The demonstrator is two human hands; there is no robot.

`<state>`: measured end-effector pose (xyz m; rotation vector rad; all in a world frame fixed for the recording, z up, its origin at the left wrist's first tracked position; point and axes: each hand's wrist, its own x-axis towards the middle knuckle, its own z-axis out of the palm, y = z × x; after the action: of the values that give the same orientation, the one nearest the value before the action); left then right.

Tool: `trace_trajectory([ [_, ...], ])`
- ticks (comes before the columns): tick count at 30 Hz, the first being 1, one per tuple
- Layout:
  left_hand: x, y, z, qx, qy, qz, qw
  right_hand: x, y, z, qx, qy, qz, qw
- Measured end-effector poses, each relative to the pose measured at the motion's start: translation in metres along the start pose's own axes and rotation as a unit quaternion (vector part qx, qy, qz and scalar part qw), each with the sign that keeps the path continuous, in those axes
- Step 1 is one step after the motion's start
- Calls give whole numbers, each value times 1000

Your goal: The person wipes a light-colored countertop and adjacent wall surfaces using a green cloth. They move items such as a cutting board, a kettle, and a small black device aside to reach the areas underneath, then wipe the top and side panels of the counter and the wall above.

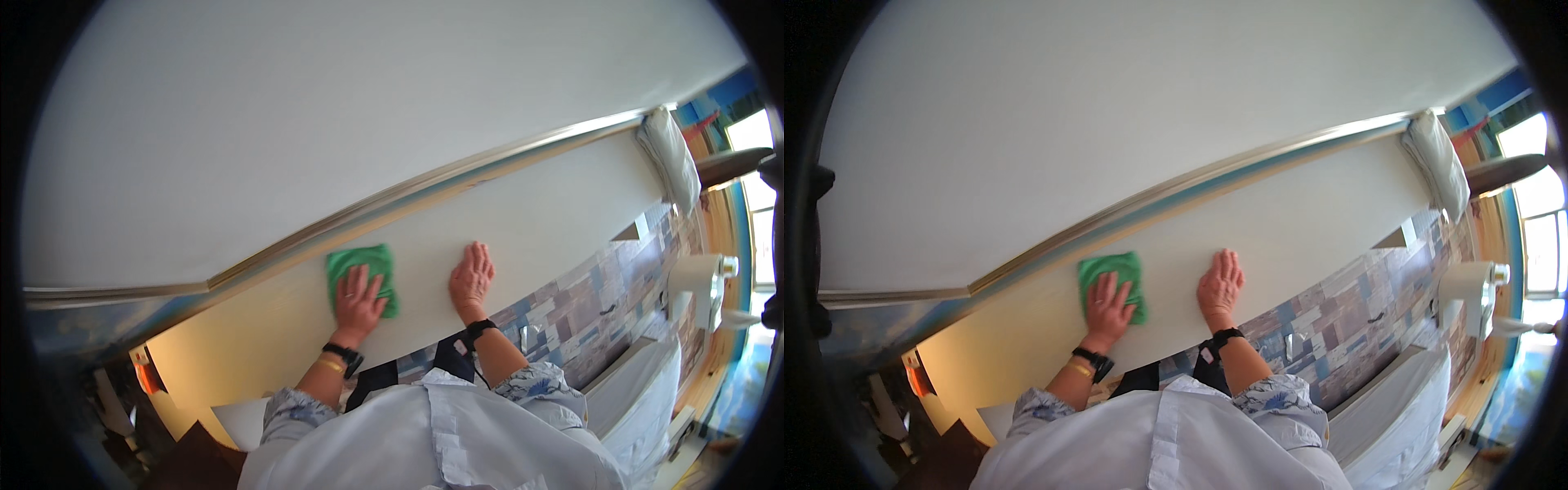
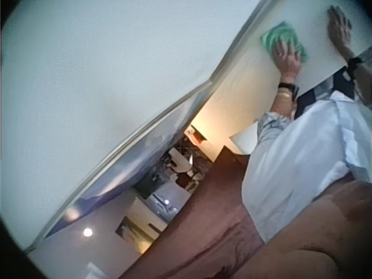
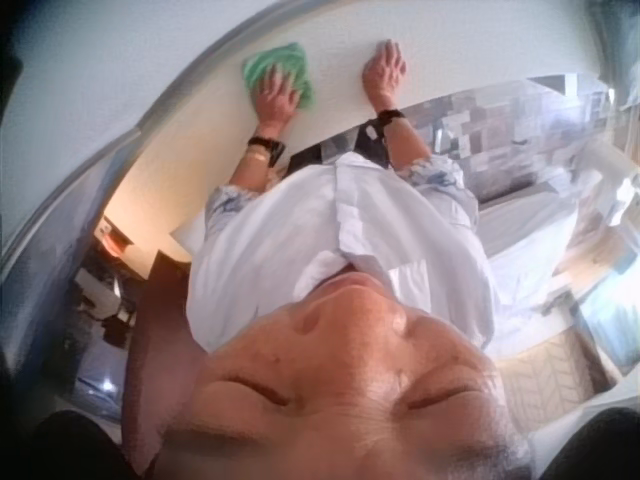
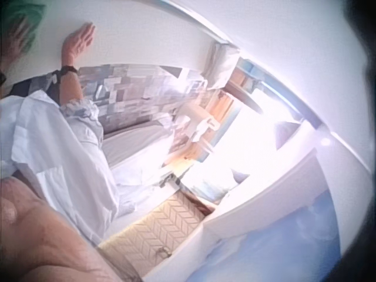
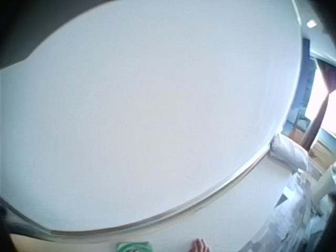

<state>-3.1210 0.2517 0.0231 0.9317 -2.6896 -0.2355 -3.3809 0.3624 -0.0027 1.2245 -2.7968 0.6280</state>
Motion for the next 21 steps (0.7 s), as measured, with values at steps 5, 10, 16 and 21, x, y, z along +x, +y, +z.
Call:
trace_trajectory([
  [5, -28, -11, 8, 137, 20, -203, 969, -3, 0, -8, 71, -7, -1, 997],
  [10, 22, 37, 59, 214, 11, -314, 925, 8, 29, -32, 226, -49, -28, 973],
  [16, 143, 199, 132, 39, 43, -119, 991, 73, 93, -60, 358, 44, -90, 928],
  [21, 205, 255, 134, -275, 58, -204, 938, 108, 138, -66, 263, -24, -73, 962],
])
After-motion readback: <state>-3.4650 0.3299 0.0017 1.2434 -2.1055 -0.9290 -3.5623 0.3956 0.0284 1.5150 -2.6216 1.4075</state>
